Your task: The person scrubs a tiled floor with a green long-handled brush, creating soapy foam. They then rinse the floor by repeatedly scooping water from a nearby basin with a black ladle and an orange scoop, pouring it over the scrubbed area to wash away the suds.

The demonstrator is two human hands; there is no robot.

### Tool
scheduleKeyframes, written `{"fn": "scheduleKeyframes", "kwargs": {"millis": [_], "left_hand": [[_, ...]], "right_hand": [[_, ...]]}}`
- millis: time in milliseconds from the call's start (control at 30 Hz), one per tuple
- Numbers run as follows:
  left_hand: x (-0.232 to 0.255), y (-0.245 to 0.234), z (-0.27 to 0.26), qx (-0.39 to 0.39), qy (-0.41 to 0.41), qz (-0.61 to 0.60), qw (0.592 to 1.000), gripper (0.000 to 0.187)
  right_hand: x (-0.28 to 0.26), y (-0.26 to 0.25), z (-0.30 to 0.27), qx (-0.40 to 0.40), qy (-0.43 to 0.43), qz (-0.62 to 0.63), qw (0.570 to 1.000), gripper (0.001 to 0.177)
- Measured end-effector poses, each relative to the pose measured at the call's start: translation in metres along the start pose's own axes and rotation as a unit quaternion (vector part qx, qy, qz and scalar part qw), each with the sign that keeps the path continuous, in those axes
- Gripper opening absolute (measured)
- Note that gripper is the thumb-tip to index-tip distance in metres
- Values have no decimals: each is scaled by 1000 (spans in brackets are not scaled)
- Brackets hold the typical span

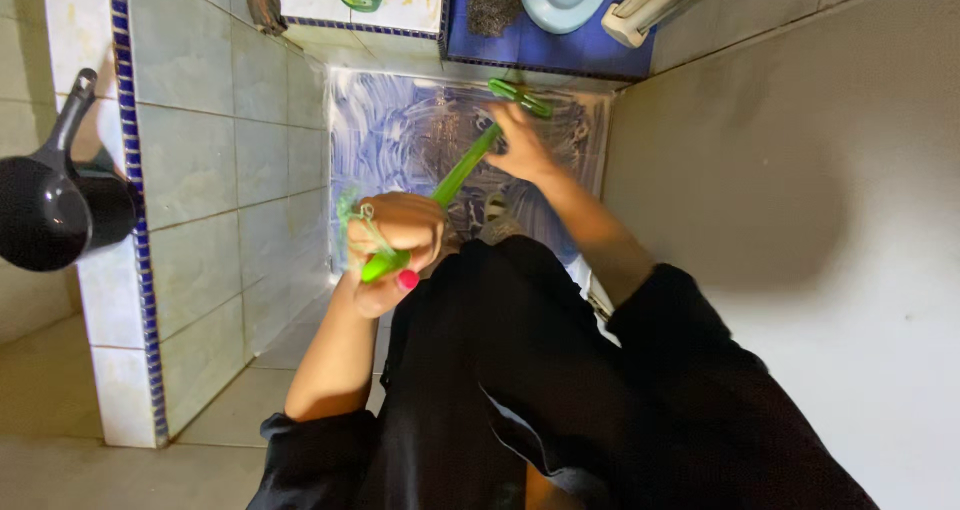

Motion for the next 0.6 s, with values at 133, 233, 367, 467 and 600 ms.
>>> {"fn": "scheduleKeyframes", "kwargs": {"millis": [133, 233, 367, 467, 600], "left_hand": [[6, 13, -4, 65, 16, -38, 997, 50], [10, 28, -8, 178, 34, -43, 982, 50], [12, 61, -21, 318, 23, 16, 948, 43], [4, 94, -41, 423, 59, 14, 904, 45], [-17, 122, -71, 533, 110, 21, 839, 48]], "right_hand": [[0, 29, 27, -127, -13, -23, 992, 34], [21, 32, 33, -221, 15, 8, 975, 19], [48, 42, 34, -255, -84, -35, 963, 20], [53, 57, 24, -249, -174, -66, 950, 19], [50, 74, 12, -268, -129, -117, 948, 16]]}}
Point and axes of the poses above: each hand's wrist, its own z-axis towards the middle knuckle, its own y-axis out of the palm, x = y × z, the point moved 1 cm from there along z, towards the middle knuckle, and after that the axes turned 15 degrees about -x, right-handed, at the moved point
